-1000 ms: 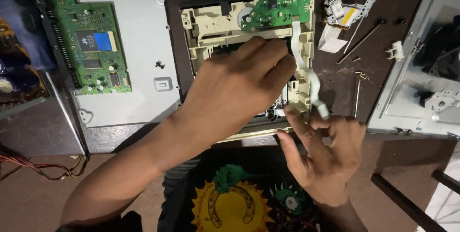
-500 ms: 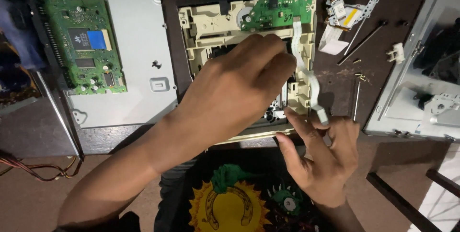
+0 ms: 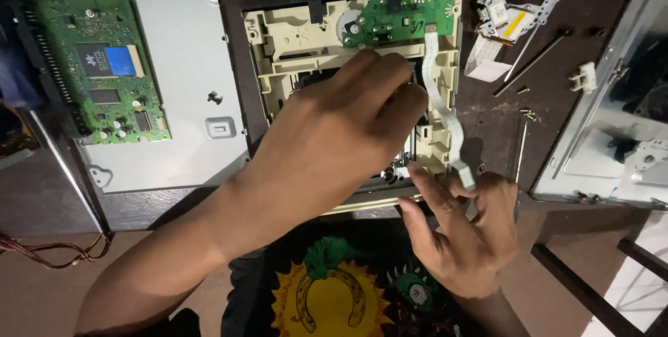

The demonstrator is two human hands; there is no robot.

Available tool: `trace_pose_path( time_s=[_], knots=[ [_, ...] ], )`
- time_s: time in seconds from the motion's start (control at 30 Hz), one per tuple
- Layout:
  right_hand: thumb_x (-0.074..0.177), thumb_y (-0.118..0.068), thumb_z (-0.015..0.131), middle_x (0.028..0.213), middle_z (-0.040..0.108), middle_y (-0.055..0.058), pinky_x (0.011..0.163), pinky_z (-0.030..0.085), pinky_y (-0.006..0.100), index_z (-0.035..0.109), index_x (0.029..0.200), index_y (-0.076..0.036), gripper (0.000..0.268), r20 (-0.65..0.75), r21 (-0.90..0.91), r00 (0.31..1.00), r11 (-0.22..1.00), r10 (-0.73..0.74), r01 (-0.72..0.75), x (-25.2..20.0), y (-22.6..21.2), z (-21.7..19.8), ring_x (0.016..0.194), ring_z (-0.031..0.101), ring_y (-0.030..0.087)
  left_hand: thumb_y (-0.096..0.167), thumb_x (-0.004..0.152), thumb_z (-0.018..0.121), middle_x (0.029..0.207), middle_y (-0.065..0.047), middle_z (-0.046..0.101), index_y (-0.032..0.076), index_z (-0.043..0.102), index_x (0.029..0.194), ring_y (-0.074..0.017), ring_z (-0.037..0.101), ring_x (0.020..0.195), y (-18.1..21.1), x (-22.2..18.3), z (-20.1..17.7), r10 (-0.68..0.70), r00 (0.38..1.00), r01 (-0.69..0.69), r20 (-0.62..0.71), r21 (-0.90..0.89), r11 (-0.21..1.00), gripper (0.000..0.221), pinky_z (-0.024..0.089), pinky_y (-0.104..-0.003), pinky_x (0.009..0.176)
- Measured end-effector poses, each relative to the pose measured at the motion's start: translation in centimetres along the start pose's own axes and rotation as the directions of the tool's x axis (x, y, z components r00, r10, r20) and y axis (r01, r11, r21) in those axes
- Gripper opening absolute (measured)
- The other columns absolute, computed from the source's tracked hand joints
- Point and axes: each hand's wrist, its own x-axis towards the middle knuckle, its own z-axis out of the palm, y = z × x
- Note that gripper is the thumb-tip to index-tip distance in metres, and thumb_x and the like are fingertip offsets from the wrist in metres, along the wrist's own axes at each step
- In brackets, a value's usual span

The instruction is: Disassembling an optical drive by removing screws and internal components like the laser assembly and ribbon cables.

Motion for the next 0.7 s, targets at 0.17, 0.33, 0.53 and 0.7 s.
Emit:
trace_pose_path(
  time_s=[0.17,0.33,0.53,0.7],
  knots=[
    [0.099,-0.033,0.071,0.088,0.053,0.011,0.067,0.036,0.039,0.080,0.116,-0.005,0.033,0.033,-0.042,0.999,0.999,-0.008,0.009,0.5,-0.3,-0.6,0.080,0.047,0.025,-0.010,0.093,0.080,0.109,-0.013,0.069,0.001,0.069,0.091,-0.0238,0.072,0.098,0.1,0.0,-0.2,-0.024,0.999,0.024,0.024,-0.006,1.000,0.016,0.068,-0.028,0.076],
    [0.097,-0.034,0.073,0.099,0.057,0.011,0.070,0.044,0.037,0.078,0.117,-0.008,0.034,0.083,0.014,0.997,1.000,0.004,-0.006,-0.4,0.6,-0.6,0.086,0.054,0.023,-0.006,0.099,0.080,0.113,-0.012,0.063,0.002,0.069,0.102,-0.0232,0.069,0.101,-0.1,-0.1,-1.4,0.001,0.999,-0.002,0.037,0.019,1.000,0.015,0.065,-0.024,0.070],
    [0.095,-0.044,0.075,0.099,0.059,0.005,0.072,0.039,0.035,0.072,0.122,-0.018,0.037,-0.018,0.027,1.000,1.000,-0.008,0.008,-1.1,0.8,0.2,0.084,0.052,0.018,0.000,0.095,0.080,0.089,-0.002,0.069,0.012,0.074,0.089,-0.0169,0.061,0.080,1.0,-1.8,-2.4,0.033,0.999,-0.036,0.023,0.093,0.995,0.015,0.051,-0.025,0.059],
    [0.095,-0.035,0.079,0.102,0.053,0.009,0.070,0.046,0.034,0.074,0.123,-0.013,0.037,0.038,0.069,0.999,0.997,0.023,-0.025,-1.7,0.9,0.3,0.087,0.054,0.023,0.018,0.100,0.081,0.091,0.005,0.071,0.017,0.078,0.113,-0.0103,0.060,0.081,0.7,-2.4,-2.1,0.067,0.988,-0.103,0.142,0.263,0.959,0.014,0.046,-0.022,0.063]
  ],
)
